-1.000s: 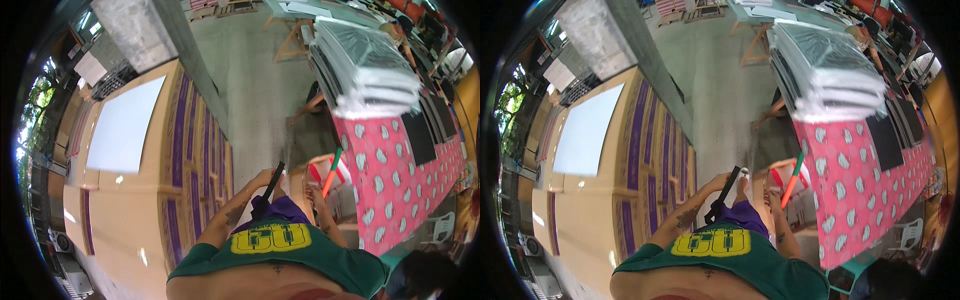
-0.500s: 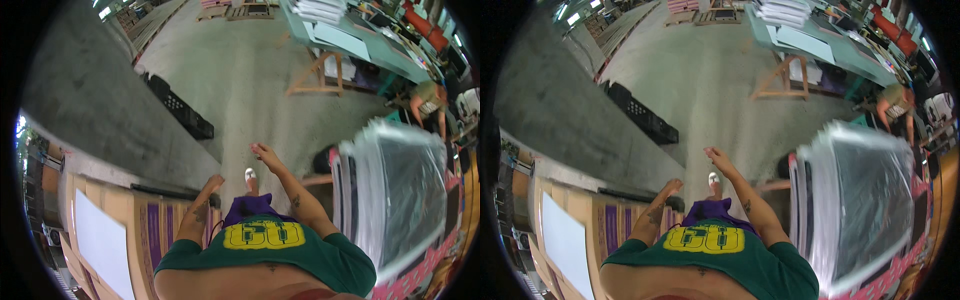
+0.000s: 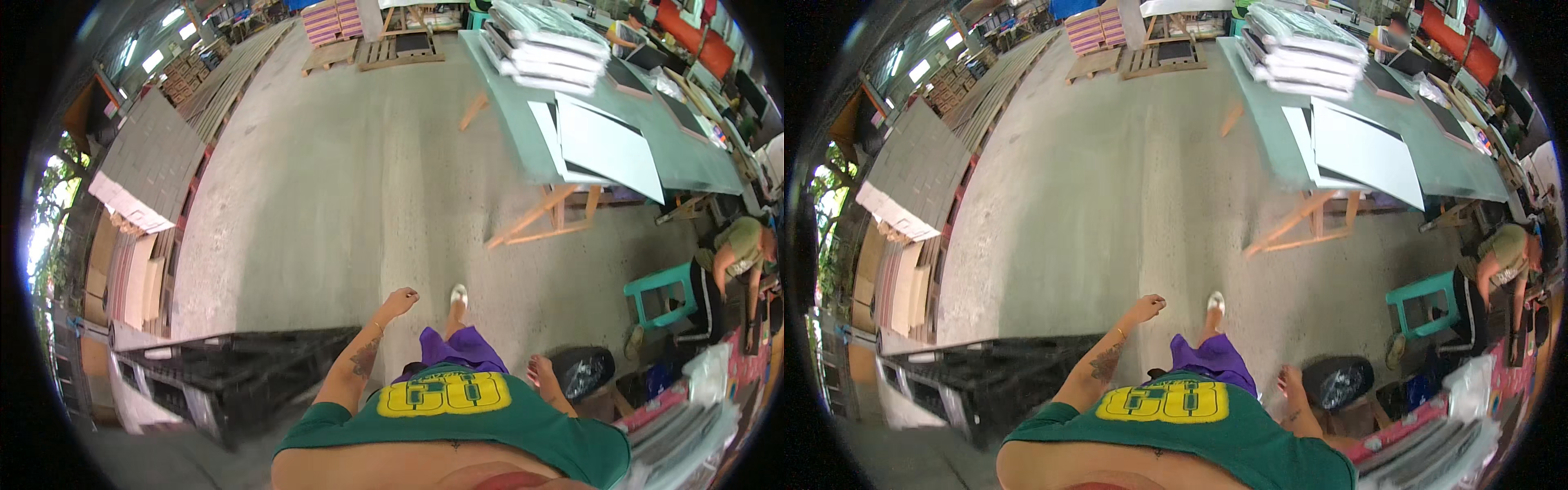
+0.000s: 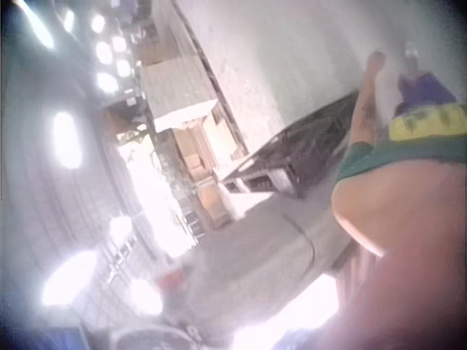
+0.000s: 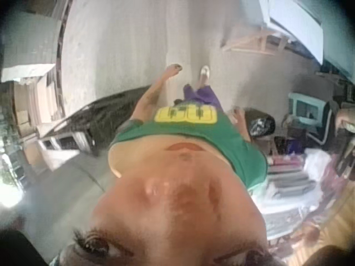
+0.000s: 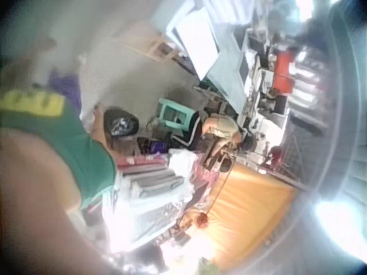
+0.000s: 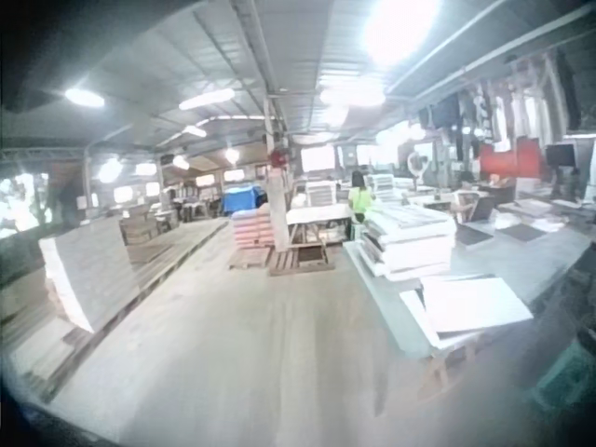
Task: The person places black boards into plastic bags and stacks the bagged boards on a table and a pallet.
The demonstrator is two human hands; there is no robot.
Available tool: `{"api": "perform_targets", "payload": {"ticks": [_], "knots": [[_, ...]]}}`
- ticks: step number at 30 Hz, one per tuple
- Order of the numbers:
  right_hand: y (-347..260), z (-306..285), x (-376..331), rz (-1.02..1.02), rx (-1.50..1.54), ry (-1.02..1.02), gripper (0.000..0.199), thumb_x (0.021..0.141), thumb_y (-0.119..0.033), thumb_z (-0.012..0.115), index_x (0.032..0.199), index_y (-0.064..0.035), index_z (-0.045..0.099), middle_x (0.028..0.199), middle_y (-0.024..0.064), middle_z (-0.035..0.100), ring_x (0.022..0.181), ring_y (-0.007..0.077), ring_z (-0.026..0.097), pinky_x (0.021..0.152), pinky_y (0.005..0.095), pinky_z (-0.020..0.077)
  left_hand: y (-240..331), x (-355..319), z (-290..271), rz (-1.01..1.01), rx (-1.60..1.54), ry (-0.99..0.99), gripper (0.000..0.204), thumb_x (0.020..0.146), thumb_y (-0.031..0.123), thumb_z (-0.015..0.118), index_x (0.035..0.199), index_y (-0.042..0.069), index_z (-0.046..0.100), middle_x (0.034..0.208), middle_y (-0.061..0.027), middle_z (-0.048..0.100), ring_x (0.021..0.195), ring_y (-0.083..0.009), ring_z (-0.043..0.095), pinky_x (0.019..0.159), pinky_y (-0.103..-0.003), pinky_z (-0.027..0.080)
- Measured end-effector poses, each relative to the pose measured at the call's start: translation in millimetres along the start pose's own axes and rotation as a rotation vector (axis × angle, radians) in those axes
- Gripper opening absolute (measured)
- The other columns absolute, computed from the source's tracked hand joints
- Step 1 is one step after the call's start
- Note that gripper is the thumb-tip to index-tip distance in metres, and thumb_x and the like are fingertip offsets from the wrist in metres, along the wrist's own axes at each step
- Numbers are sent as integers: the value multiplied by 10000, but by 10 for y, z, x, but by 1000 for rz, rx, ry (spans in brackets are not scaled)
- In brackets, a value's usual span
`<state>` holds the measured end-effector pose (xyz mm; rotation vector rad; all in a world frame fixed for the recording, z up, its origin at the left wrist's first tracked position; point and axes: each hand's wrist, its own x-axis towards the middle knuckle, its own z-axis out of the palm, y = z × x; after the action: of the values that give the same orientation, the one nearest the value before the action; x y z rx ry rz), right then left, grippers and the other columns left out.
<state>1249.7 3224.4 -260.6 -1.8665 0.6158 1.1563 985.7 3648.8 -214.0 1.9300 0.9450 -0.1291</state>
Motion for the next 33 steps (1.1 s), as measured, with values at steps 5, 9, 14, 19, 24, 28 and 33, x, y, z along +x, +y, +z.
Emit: {"api": "perform_targets", "payload": {"ticks": [5,9,14,19,24,28,33], "knots": [[-1895,1292,480,-109,54,-219,262,842,-331,563,1009,-131,593,899,66,563,828,197,536,693,378,440,-397,1649,-994,-226,-272,132,393,818,307,566,1041,-10,629,999,-200,643,908,-313,624,783,-398,487],[-4242,3198,875,-450,-123,-430,384,814,-369,608,1085,-101,562,949,75,572,878,202,533,720,384,432,-938,2569,-2333,657,631,161,251,771,229,592,860,-5,591,861,-91,613,785,-197,585,657,-344,494],[-6782,5353,256,-643,-251,-650,349,904,-398,514,1057,-93,586,949,3,573,902,131,523,772,314,412,-1365,3377,-3445,-191,258,130,239,807,224,581,813,-14,582,785,-129,626,667,-249,590,576,-402,471],[-8209,6818,564,-741,-361,-778,443,919,-443,481,1175,-91,562,1037,17,574,967,146,524,805,325,427,-1333,4621,-5039,-920,-235,220,295,841,305,567,886,14,584,765,-101,610,665,-219,588,603,-402,440],[-8958,7390,1224,-431,-331,-528,454,935,-441,426,1172,-76,555,1059,51,580,935,197,546,806,359,444,-1541,6687,-6588,-275,398,370,283,847,236,519,727,-7,602,721,-126,612,615,-254,564,565,-414,439],[-9717,7337,1906,-336,10,-371,377,909,-382,484,1137,-94,570,1019,53,585,928,192,557,815,376,450,-441,8882,-7463,-341,67,320,393,830,338,524,938,-31,602,917,-175,625,850,-326,569,770,-419,439],[-11346,8152,2318,-271,-6,-200,272,897,-337,498,1069,-148,592,895,17,591,827,145,555,709,339,445,540,10945,-8751,-177,-33,423,535,821,387,523,1139,-39,582,1113,-241,600,1064,-369,565,912,-409,433]]}}
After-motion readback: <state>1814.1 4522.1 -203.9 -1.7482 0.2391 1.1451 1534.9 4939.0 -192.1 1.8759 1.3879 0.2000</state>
